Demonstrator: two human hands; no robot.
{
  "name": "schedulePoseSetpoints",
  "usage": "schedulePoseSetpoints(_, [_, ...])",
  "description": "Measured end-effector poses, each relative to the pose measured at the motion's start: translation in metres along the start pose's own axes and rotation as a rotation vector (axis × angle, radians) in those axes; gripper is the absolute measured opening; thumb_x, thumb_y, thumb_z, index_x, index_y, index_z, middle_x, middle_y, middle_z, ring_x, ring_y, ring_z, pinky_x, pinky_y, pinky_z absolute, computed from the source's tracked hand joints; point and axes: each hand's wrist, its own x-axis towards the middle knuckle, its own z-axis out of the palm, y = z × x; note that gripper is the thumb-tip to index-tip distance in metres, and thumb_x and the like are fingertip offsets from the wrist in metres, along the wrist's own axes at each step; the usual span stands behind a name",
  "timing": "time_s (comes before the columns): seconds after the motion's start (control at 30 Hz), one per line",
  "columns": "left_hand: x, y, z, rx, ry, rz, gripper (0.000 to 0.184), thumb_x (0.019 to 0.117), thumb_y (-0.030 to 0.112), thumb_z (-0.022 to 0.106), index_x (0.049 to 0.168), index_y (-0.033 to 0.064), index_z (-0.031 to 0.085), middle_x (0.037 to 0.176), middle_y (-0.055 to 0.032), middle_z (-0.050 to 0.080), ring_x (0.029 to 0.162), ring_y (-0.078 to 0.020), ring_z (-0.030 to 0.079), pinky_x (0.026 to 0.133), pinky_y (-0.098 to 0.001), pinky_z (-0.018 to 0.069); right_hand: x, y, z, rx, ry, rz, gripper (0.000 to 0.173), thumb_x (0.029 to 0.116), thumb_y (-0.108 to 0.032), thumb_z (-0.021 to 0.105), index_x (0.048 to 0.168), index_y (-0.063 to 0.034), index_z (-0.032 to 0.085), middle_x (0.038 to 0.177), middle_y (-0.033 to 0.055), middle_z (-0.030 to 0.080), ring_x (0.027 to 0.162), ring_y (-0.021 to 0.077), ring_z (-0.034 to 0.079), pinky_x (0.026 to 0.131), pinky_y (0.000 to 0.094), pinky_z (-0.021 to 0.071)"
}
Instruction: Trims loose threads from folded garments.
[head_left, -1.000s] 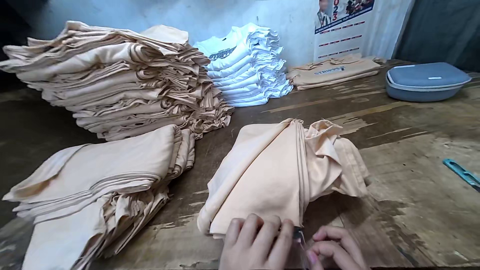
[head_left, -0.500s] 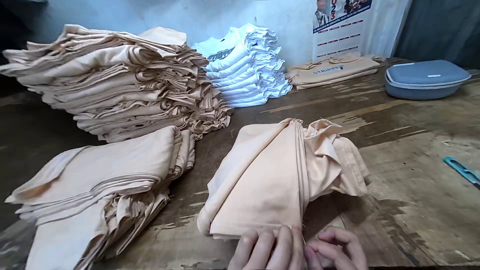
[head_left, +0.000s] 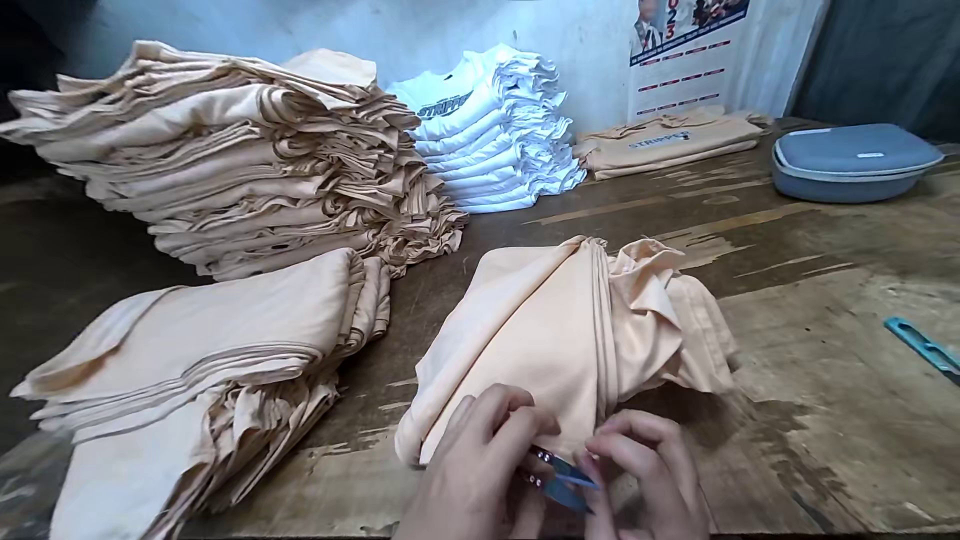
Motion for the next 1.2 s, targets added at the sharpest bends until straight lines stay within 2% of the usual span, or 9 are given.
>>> schedulePoseSetpoints(0.2, [-0.008,-0.020,0.004,-0.026,0.067,0.105,0.015,0.0923,0.017,0.064,0.099,0.0249,0.074,0.100,0.0055,0.070,0.089,-0.0096,0.061,0.078,-0.0304,0.0473,-0.009,0.020,-0.005,-0.128,-0.041,-0.097,0.035,0.0879,-0.042,0.079,0.109,-0.0180,0.065,0.110,0.0006,0.056,0.106,0.0055,0.057,0.092,0.0189,0.0498])
schedulePoseSetpoints(0.33, [0.007,-0.014,0.003,-0.250,0.169,-0.023,0.011,0.0991,0.017,0.059,0.101,0.0153,0.070,0.091,0.0069,0.069,0.078,-0.0016,0.062,0.068,-0.0203,0.0534,0.005,0.012,0.012,0.196,0.057,-0.069,0.017,0.0930,-0.008,0.072,0.110,-0.0125,0.071,0.108,0.0002,0.068,0.102,0.0070,0.068,0.087,0.0206,0.0606])
schedulePoseSetpoints(0.47, [0.024,-0.017,0.016,-0.272,0.273,-0.269,0.013,0.0980,0.017,0.058,0.102,0.0199,0.070,0.082,0.0117,0.067,0.067,0.0025,0.061,0.058,-0.0154,0.0513,0.025,0.010,0.020,0.560,0.096,0.234,0.027,0.1007,-0.008,0.063,0.127,0.0000,0.063,0.096,0.0022,0.074,0.085,0.0081,0.071,0.076,0.0232,0.0614])
schedulePoseSetpoints(0.53, [0.028,-0.016,0.018,-0.277,0.279,-0.327,0.014,0.0982,0.018,0.058,0.103,0.0224,0.070,0.078,0.0124,0.066,0.063,0.0021,0.060,0.055,-0.0162,0.0500,0.021,0.011,0.017,0.474,-0.020,0.198,0.048,0.0929,-0.025,0.077,0.132,-0.0026,0.061,0.107,0.0015,0.066,0.088,0.0042,0.065,0.072,0.0180,0.0578])
schedulePoseSetpoints(0.6, [0.026,-0.015,0.020,-0.296,0.260,-0.337,0.017,0.0962,0.015,0.057,0.106,0.0219,0.070,0.078,0.0122,0.067,0.064,0.0017,0.061,0.055,-0.0166,0.0507,0.012,0.006,0.008,0.220,-0.032,0.104,0.039,0.0822,-0.019,0.087,0.116,-0.0047,0.075,0.105,0.0055,0.065,0.086,0.0036,0.064,0.069,0.0144,0.0568])
schedulePoseSetpoints(0.77, [0.007,-0.010,0.018,-0.258,0.213,-0.089,0.033,0.0908,0.025,0.073,0.122,0.0171,0.071,0.103,0.0050,0.068,0.091,-0.0041,0.066,0.078,-0.0236,0.0604,-0.018,0.003,-0.032,-0.007,0.039,-0.029,0.004,0.0928,-0.015,0.077,0.097,-0.0151,0.077,0.088,-0.0068,0.066,0.087,0.0024,0.063,0.085,0.0205,0.0519])
schedulePoseSetpoints(0.93, [-0.017,0.011,0.027,0.235,0.383,0.247,0.020,0.0992,0.023,0.064,0.119,0.0261,0.070,0.105,0.0043,0.066,0.098,-0.0147,0.055,0.096,-0.0356,0.0369,-0.030,0.005,-0.035,-0.038,0.016,-0.116,0.007,0.0930,-0.011,0.075,0.100,-0.0118,0.078,0.091,-0.0026,0.069,0.087,0.0055,0.063,0.087,0.0244,0.0503])
schedulePoseSetpoints(1.07, [-0.018,0.012,0.039,0.439,0.417,0.423,0.020,0.0993,0.016,0.065,0.118,0.0166,0.072,0.104,0.0005,0.069,0.094,-0.0166,0.054,0.090,-0.0335,0.0368,-0.030,0.008,-0.032,-0.091,-0.012,-0.207,0.008,0.0947,-0.012,0.069,0.100,-0.0113,0.075,0.096,-0.0022,0.070,0.090,0.0055,0.063,0.093,0.0254,0.0474])
schedulePoseSetpoints(1.2, [-0.019,0.005,0.036,0.342,0.419,0.349,0.019,0.0996,0.017,0.063,0.116,0.0184,0.072,0.102,0.0019,0.068,0.089,-0.0161,0.052,0.085,-0.0328,0.0373,-0.024,0.008,-0.034,-0.087,-0.016,-0.207,0.007,0.0929,-0.012,0.074,0.100,-0.0122,0.076,0.092,-0.0031,0.069,0.086,0.0048,0.062,0.088,0.0236,0.0488])
